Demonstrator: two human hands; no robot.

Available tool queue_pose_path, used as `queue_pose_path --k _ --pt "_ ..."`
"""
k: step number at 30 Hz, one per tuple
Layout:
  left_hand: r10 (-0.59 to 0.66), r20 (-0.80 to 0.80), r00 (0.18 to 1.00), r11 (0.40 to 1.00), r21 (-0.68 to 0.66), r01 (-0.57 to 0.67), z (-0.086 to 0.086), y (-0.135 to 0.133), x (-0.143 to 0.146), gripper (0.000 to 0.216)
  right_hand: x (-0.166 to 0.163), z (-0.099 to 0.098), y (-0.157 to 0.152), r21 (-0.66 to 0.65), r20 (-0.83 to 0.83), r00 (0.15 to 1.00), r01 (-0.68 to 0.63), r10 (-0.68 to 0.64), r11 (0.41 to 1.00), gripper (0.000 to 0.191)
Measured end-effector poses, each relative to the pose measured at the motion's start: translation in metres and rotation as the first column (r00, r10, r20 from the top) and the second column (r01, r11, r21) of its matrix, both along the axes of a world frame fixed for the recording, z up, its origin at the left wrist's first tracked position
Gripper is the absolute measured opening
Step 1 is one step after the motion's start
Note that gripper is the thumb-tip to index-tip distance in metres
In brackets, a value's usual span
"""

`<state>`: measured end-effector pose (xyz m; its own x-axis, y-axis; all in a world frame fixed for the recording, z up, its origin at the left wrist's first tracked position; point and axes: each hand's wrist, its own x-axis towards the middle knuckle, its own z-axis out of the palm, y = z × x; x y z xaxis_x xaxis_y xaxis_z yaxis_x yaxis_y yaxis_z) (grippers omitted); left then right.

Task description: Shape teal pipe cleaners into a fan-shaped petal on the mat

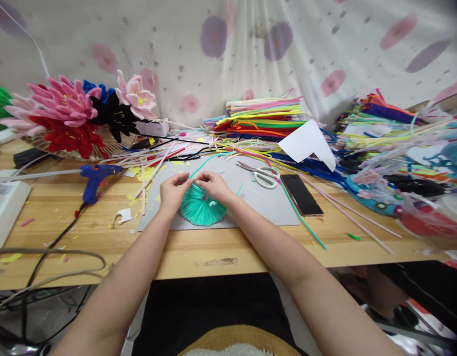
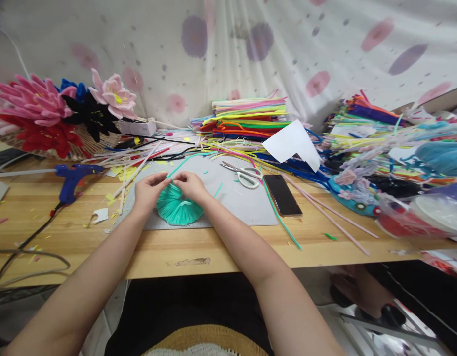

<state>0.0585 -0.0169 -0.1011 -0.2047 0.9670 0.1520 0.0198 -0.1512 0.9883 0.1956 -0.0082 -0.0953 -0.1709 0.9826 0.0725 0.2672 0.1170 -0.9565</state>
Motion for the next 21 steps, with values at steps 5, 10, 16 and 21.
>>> queue_pose_path --k 5,10,16,21 --pt "-0.064 0.179 0.982 0.989 -0.123 0.087 0.006 -0.001 0.001 0.038 0.0 0.003 -0.001 0.059 0.063 0.998 -0.011 0.007 0.998 0.005" --pt "-0.082 0.272 0.959 0.973 -0.186 0.136 0.006 0.001 -0.001 0.033 -0.001 0.006 0.001 0.126 0.161 0.987 -0.012 -0.008 0.992 0.006" --pt "-0.12 0.357 0.926 0.945 -0.246 0.217 0.006 0.003 -0.002 0.031 0.0 0.006 0.003 0.147 0.248 0.969 -0.053 0.015 0.988 0.006" --pt "-0.152 0.475 0.867 0.898 -0.301 0.322 0.012 0.001 -0.002 0.026 -0.001 0.009 0.003 0.05 0.225 0.973 -0.057 0.045 0.997 0.007"
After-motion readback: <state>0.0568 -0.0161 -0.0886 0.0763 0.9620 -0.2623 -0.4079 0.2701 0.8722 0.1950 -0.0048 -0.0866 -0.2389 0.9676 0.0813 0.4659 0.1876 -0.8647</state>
